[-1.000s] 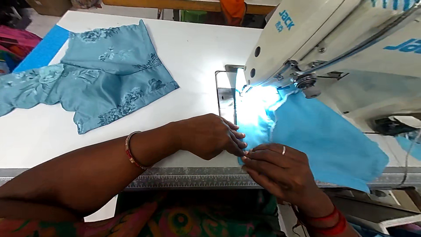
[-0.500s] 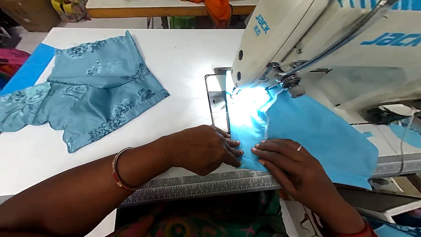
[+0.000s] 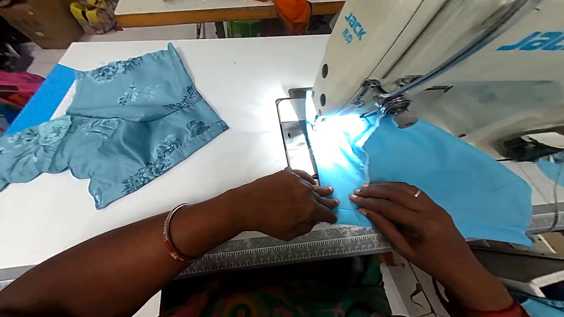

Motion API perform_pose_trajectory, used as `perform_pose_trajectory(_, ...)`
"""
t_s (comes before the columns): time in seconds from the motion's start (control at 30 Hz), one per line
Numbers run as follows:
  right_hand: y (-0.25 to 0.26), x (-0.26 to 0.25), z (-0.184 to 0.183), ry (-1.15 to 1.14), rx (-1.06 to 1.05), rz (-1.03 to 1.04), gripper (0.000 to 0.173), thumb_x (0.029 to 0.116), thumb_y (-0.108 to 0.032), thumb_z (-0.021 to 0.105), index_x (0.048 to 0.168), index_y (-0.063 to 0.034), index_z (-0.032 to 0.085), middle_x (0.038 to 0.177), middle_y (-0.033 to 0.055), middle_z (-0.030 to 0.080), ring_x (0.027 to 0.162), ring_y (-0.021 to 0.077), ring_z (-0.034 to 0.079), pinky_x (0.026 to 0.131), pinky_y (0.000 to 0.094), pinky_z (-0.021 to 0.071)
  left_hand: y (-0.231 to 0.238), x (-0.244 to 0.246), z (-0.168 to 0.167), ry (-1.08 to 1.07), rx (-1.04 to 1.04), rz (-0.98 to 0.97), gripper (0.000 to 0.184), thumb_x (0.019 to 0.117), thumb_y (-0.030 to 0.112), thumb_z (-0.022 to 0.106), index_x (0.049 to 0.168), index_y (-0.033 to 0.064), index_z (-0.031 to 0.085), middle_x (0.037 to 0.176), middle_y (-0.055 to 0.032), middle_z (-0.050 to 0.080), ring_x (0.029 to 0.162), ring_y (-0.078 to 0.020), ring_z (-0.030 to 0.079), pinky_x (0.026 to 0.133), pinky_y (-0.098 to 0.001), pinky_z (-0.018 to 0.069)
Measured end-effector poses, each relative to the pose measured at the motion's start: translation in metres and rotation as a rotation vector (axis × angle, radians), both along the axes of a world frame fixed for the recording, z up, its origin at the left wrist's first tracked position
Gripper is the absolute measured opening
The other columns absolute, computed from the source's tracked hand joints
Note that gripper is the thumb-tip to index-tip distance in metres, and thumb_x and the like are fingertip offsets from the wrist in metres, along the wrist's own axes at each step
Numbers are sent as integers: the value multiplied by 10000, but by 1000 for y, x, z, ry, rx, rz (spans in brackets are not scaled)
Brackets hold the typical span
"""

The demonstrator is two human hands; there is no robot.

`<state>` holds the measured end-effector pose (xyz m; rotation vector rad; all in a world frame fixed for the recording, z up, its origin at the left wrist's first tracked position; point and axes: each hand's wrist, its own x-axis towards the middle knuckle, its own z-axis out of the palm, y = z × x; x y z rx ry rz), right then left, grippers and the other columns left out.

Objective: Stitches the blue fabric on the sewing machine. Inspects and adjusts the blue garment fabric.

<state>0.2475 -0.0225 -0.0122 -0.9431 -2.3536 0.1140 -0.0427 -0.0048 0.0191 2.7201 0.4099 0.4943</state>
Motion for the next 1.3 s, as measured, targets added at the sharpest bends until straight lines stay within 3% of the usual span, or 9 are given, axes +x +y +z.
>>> perform_pose_trajectory(0.53, 15, -6, 2, -41, 44, -13, 297, 1006, -264, 542, 1032, -129, 805, 1110, 64, 750, 1097, 209, 684, 911, 360, 539, 8, -3, -2, 4, 29, 67, 307, 994, 153, 510, 1135, 97, 777, 1223, -55, 748, 1270, -214, 643, 1128, -432, 430)
perform_pose_trajectory(1.0, 37, -15, 8, -111, 66, -15, 327, 1013, -224, 501, 1099, -102, 792, 1174, 91, 738, 1120, 262, 687, 908, 423, 541, 22, -11, -4, 26, 75, 147, 339, 1008, 181, 485, 1201, 87, 747, 1297, -59, 716, 1319, -219, 608, 1157, -471, 397)
perform_pose_trajectory(1.3, 58, -20, 14, -198, 80, 21, 337, 1017, -220, 487, 1132, -96, 779, 1189, 94, 735, 1127, 282, 687, 916, 426, 543, 27, -15, 5, 42, 61, 241, 329, 996, 175, 504, 1183, 77, 756, 1259, -72, 732, 1278, -252, 637, 1123, -503, 418)
